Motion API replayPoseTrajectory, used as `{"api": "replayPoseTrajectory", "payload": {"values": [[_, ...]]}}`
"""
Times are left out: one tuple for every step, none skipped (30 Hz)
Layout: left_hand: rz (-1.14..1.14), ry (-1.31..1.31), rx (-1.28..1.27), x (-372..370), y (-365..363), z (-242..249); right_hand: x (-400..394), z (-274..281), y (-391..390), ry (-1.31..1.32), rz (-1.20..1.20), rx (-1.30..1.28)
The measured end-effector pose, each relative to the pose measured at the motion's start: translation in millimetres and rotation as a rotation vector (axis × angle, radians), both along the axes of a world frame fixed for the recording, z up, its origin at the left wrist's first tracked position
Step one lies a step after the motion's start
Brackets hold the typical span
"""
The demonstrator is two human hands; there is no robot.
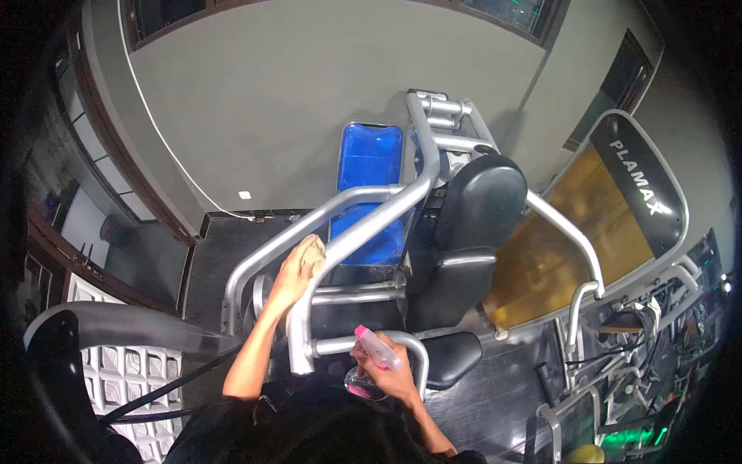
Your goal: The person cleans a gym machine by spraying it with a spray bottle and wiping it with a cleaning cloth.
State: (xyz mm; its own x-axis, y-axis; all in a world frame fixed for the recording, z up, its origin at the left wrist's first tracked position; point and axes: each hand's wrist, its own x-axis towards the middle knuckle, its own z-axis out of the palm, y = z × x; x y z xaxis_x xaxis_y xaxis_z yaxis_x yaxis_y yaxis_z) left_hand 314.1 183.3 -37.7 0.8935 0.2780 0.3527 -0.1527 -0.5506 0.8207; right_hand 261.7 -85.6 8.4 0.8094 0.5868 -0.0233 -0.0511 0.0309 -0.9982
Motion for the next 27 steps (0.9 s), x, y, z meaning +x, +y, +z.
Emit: {"api": "replayPoseTrajectory", "payload": {"values": [[0.005, -0.001, -0.002, 2, 3, 1, -1, -1, 0, 0.01, 0.007, 0.014], [-0.031, 0.086, -0.129, 2, 5, 1, -2, -2, 0, 0.01, 0.011, 0.012], [-0.068, 0.173, -0.256, 1, 6, 3, -3, -4, -1, 0.007, 0.019, 0.002], [-0.084, 0.112, -0.177, -4, 7, -4, -4, -5, -1, 0.004, 0.026, -0.006], [-0.08, 0.114, -0.178, -12, 5, -6, -5, -6, -1, 0.006, 0.03, -0.006], [-0.063, 0.101, -0.158, -21, 3, -7, -6, -7, -1, 0.02, 0.032, 0.024], [-0.046, 0.087, -0.139, -30, 1, -7, -7, -7, -1, 0.032, 0.034, 0.053], [-0.055, 0.102, -0.199, -40, 0, -7, -7, -8, -2, 0.032, 0.034, 0.053], [-0.057, 0.103, -0.198, -48, 0, -15, -7, -9, -3, 0.039, 0.026, 0.035], [-0.009, 0.143, -0.339, -55, 1, -25, -7, -10, -3, 0.046, 0.017, 0.018], [0.042, 0.185, -0.48, -61, 4, -37, -6, -11, -3, 0.048, 0.014, 0.02], [0.044, 0.186, -0.478, -63, 11, -53, -4, -13, -4, 0.048, 0.005, 0.015], [-0.007, 0.379, -0.77, -62, 20, -73, -3, -13, -2, 0.047, -0.002, 0.01], [-0.061, 0.573, -1.061, -58, 27, -90, -2, -11, -1, 0.047, 0.002, 0.013], [-0.06, 0.57, -1.059, -49, 32, -103, -1, -8, 1, 0.062, 0.013, 0.027], [-0.129, 0.6, -1.242, -38, 35, -110, 0, -4, 1, 0.075, 0.02, 0.041], [-0.204, 0.631, -1.427, -29, 38, -117, 1, -2, 2, 0.071, 0.015, 0.04], [-0.131, 0.647, -1.475, -20, 34, -97, 2, 0, 3, 0.043, 0.007, 0.036], [-0.136, 0.649, -1.476, -10, 33, -87, 2, 1, 2, 0.017, 0.0, 0.031], [-0.181, 0.641, -1.449, -2, 34, -79, 2, 0, 1, 0.015, -0.002, 0.029], [-0.224, 0.632, -1.423, 5, 35, -74, 3, -2, -1, 0.009, -0.018, 0.018], [-0.218, 0.633, -1.372, 13, 39, -76, 3, -4, -2, 0.005, -0.034, 0.007], [-0.217, 0.637, -1.374, 19, 42, -77, 3, -4, -3, 0.008, -0.035, 0.006], [-0.285, 0.558, -1.266, 23, 45, -78, 4, -5, -5, -0.012, -0.04, -0.006], [-0.35, 0.479, -1.157, 24, 46, -81, 4, -6, -5, -0.033, -0.044, -0.018], [-0.347, 0.477, -1.143, 24, 45, -85, 4, -4, -5, -0.04, -0.049, -0.028], [-0.344, 0.483, -1.146, 19, 43, -85, 3, -4, -5, -0.034, -0.049, -0.03]]}}
